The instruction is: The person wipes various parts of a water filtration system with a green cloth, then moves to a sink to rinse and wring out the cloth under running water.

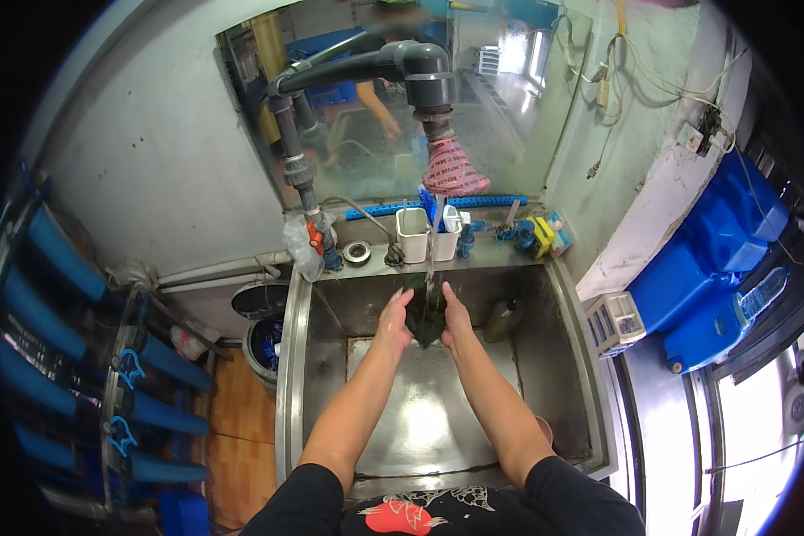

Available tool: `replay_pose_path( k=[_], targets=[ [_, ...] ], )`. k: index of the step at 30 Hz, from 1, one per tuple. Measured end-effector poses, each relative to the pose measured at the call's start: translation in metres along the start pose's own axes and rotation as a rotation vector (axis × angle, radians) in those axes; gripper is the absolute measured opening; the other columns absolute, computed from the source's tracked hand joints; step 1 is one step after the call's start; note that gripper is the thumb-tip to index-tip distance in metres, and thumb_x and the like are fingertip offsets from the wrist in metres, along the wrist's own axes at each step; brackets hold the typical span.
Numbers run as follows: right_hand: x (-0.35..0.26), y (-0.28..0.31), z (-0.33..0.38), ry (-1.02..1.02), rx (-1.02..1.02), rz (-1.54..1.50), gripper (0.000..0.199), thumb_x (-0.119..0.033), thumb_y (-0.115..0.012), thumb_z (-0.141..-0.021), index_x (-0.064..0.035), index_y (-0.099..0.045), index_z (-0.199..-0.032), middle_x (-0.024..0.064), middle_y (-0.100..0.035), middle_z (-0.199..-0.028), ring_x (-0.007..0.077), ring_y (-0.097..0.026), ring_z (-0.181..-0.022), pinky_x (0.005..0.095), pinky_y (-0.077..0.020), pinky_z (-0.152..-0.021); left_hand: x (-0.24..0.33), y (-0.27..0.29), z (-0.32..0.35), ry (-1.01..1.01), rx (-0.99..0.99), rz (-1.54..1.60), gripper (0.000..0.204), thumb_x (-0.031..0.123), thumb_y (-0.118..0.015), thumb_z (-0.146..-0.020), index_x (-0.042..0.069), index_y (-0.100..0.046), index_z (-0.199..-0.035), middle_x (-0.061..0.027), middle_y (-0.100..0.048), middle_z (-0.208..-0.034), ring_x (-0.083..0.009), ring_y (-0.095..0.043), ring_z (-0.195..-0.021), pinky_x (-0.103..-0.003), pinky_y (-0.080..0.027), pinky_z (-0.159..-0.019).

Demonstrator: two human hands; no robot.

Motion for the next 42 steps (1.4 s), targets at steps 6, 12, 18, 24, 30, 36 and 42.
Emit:
replay_pose_path(
  k=[6, 12, 18, 24, 30, 36, 42],
  targets=[
    [-0.034, -0.039, 0.055, 0.591, 0.408, 0.953, 0.027, -0.024, -0.071, -0.074, 0.0016, -0.063, -0.076, 0.0129, -0.064, -0.088, 0.0218, -0.06, -0.077, 0.0343, -0.0481, -0.068, -0.046, 0.009, 0.006, 0.198, -0.041, 0.224, 0.05, 0.057, -0.048, -0.089, 0.01, -0.061, -0.101, -0.0079, -0.066, -0.094, -0.0295, -0.062, -0.092, -0.044, -0.048, -0.088],
    [-0.037, -0.096, 0.106, 0.954, 0.308, 1.323, 0.028, -0.029, -0.075, -0.068, -0.0033, -0.067, -0.077, 0.009, -0.063, -0.099, 0.0314, -0.058, -0.088, 0.0432, -0.0464, -0.077, -0.05, 0.012, 0.001, 0.165, -0.002, 0.22, 0.038, 0.044, -0.055, -0.086, 0.008, -0.061, -0.097, -0.0069, -0.065, -0.089, -0.0246, -0.061, -0.082, -0.04, -0.048, -0.078],
    [-0.059, -0.067, 0.055, 0.813, 0.449, 1.215, 0.024, -0.026, -0.071, -0.07, -0.0048, -0.066, -0.08, 0.0164, -0.065, -0.086, 0.035, -0.062, -0.082, 0.0452, -0.0489, -0.071, -0.032, 0.04, -0.032, -0.132, 0.268, -0.047, 0.027, 0.031, -0.061, -0.083, 0.006, -0.062, -0.094, -0.0059, -0.063, -0.084, -0.0197, -0.059, -0.073, -0.036, -0.048, -0.067],
    [-0.018, -0.001, -0.022, 0.276, 0.204, 0.177, 0.013, -0.012, -0.066, -0.073, 0.0008, -0.062, -0.073, 0.0124, -0.062, -0.072, 0.0296, -0.063, -0.066, 0.039, -0.0515, -0.064, 0.006, 0.027, -0.014, -0.305, 0.507, -0.632, 0.019, 0.016, -0.068, -0.075, 0.002, -0.063, -0.086, -0.0058, -0.062, -0.074, -0.0146, -0.056, -0.063, -0.031, -0.046, -0.058],
    [0.043, 0.028, -0.04, -0.11, 0.011, -0.221, 0.044, -0.045, -0.052, -0.089, -0.0054, -0.058, -0.108, 0.0103, -0.063, -0.102, 0.0283, -0.064, -0.089, 0.0397, -0.0537, -0.075, 0.027, -0.044, 0.011, -0.344, 0.177, -0.741, 0.032, 0.012, -0.079, -0.064, 0.002, -0.062, -0.09, -0.0055, -0.063, -0.077, -0.0146, -0.058, -0.067, -0.03, -0.047, -0.061],
    [0.036, 0.027, -0.013, -0.083, 0.119, -0.217, 0.065, -0.062, -0.044, -0.089, -0.0072, -0.054, -0.122, 0.0123, -0.058, -0.121, 0.031, -0.059, -0.105, 0.045, -0.0469, -0.091, 0.027, -0.049, 0.024, -0.286, -0.018, -0.242, 0.036, 0.001, -0.07, -0.076, 0.003, -0.059, -0.111, -0.0061, -0.064, -0.096, -0.0162, -0.062, -0.084, -0.029, -0.051, -0.076],
    [-0.016, -0.013, -0.001, 0.19, 0.232, 0.282, 0.047, -0.037, -0.055, -0.089, 0.0025, -0.058, -0.113, 0.0155, -0.063, -0.103, 0.0279, -0.059, -0.093, 0.0392, -0.0463, -0.082, -0.004, 0.002, 0.014, -0.197, 0.174, -0.062, 0.037, 0.024, -0.062, -0.089, 0.004, -0.054, -0.119, -0.0088, -0.064, -0.106, -0.0219, -0.061, -0.1, -0.037, -0.05, -0.086]
  ],
)
Point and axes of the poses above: each hand's wrist, its own z-axis away from the middle knuckle, its own y-axis out of the back of the hand, x = y × z, the point moved 9 cm from there along -z, towards the middle knuckle
